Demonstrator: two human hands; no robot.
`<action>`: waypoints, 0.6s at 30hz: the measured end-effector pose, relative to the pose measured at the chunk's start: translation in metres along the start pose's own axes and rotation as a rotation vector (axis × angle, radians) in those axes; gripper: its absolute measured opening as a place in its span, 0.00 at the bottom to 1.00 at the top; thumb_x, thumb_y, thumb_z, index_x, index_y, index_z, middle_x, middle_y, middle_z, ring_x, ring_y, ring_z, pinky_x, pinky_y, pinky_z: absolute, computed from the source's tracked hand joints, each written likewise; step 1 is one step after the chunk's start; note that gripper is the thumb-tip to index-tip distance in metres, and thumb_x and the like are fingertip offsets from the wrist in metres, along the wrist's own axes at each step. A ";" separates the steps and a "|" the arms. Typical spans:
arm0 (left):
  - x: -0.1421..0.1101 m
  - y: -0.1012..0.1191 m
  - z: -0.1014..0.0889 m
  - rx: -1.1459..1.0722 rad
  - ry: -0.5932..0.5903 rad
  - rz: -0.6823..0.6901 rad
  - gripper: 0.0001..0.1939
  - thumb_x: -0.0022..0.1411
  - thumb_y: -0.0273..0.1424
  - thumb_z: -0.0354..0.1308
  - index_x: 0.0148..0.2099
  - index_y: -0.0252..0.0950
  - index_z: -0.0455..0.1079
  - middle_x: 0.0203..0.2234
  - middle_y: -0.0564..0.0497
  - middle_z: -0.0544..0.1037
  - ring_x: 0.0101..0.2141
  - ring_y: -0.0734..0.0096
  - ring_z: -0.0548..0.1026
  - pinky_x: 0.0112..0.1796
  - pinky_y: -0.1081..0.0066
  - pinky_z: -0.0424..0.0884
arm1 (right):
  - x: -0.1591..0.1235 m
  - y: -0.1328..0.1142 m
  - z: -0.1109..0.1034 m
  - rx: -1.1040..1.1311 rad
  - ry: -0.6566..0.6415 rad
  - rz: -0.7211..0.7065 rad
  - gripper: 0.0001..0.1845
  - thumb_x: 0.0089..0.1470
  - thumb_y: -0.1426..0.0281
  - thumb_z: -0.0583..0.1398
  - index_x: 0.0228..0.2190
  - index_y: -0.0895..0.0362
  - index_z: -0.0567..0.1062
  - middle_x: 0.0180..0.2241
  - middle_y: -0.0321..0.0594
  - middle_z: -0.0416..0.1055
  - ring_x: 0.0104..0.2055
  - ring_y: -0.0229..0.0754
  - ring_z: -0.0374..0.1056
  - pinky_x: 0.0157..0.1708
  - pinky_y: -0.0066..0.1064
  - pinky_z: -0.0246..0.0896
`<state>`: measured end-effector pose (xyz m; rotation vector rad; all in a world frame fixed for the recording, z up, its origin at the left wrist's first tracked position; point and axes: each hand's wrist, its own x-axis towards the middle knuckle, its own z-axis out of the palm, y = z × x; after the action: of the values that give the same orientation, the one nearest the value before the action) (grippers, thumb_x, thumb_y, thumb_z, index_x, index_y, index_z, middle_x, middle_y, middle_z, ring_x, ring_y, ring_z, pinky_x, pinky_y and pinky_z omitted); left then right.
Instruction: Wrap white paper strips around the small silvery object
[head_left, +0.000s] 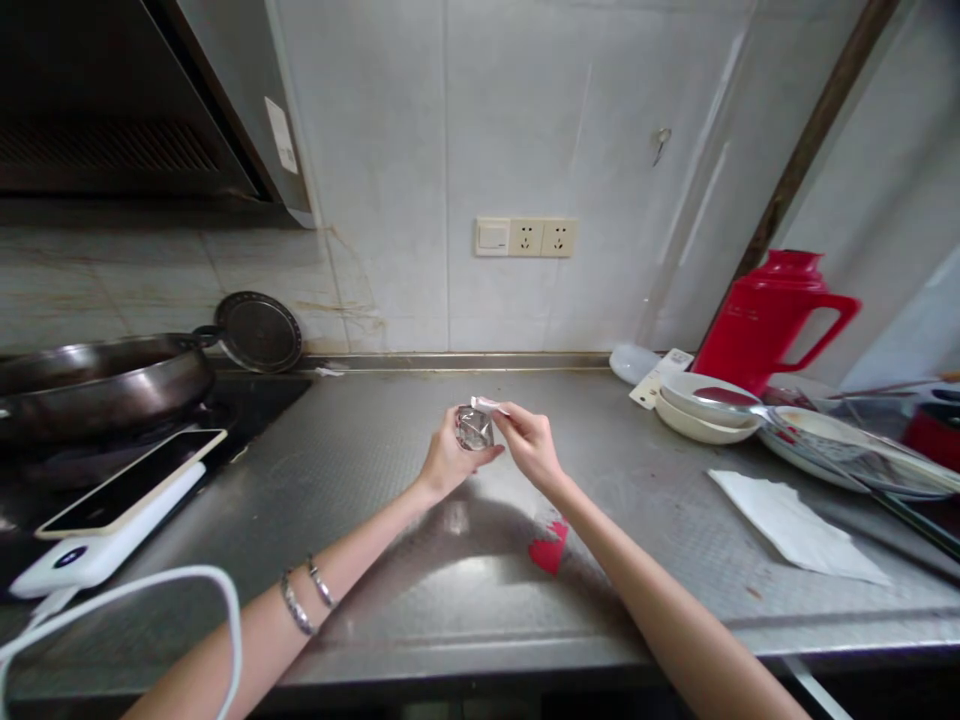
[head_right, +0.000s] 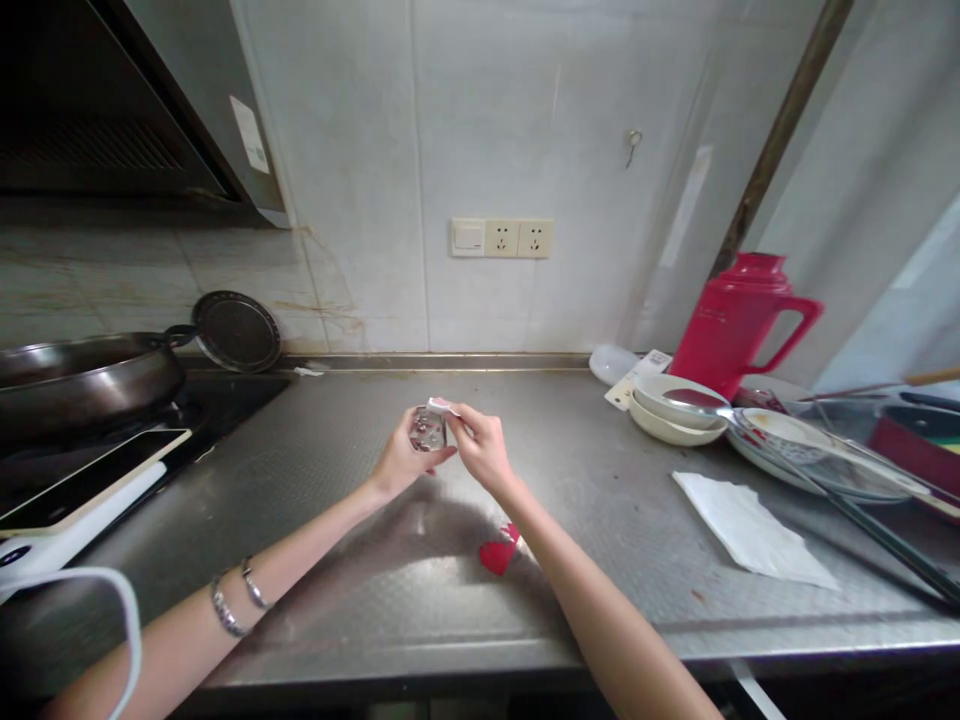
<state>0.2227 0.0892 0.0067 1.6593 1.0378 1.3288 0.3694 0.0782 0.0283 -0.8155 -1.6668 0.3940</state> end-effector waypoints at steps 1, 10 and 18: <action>0.001 -0.001 0.000 -0.015 0.011 -0.010 0.36 0.41 0.40 0.71 0.50 0.36 0.61 0.32 0.53 0.74 0.24 0.74 0.72 0.19 0.77 0.69 | 0.000 -0.002 -0.001 -0.006 0.001 -0.007 0.15 0.59 0.63 0.55 0.38 0.54 0.80 0.30 0.37 0.77 0.30 0.40 0.70 0.31 0.27 0.61; 0.005 -0.005 -0.004 0.003 -0.006 -0.031 0.36 0.41 0.40 0.71 0.49 0.36 0.60 0.36 0.50 0.74 0.26 0.74 0.72 0.19 0.77 0.68 | 0.006 -0.005 -0.004 0.130 0.187 0.094 0.17 0.57 0.60 0.56 0.26 0.58 0.76 0.23 0.35 0.70 0.25 0.37 0.63 0.26 0.26 0.56; -0.004 -0.006 0.002 0.267 -0.047 0.143 0.38 0.37 0.35 0.73 0.51 0.36 0.63 0.39 0.48 0.75 0.38 0.63 0.75 0.38 0.67 0.71 | 0.008 0.001 -0.003 -0.117 0.108 0.002 0.17 0.59 0.62 0.53 0.31 0.59 0.77 0.24 0.36 0.72 0.25 0.37 0.65 0.26 0.25 0.58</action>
<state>0.2237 0.0874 -0.0003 1.9856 1.1252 1.2770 0.3722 0.0835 0.0344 -0.9096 -1.5995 0.2513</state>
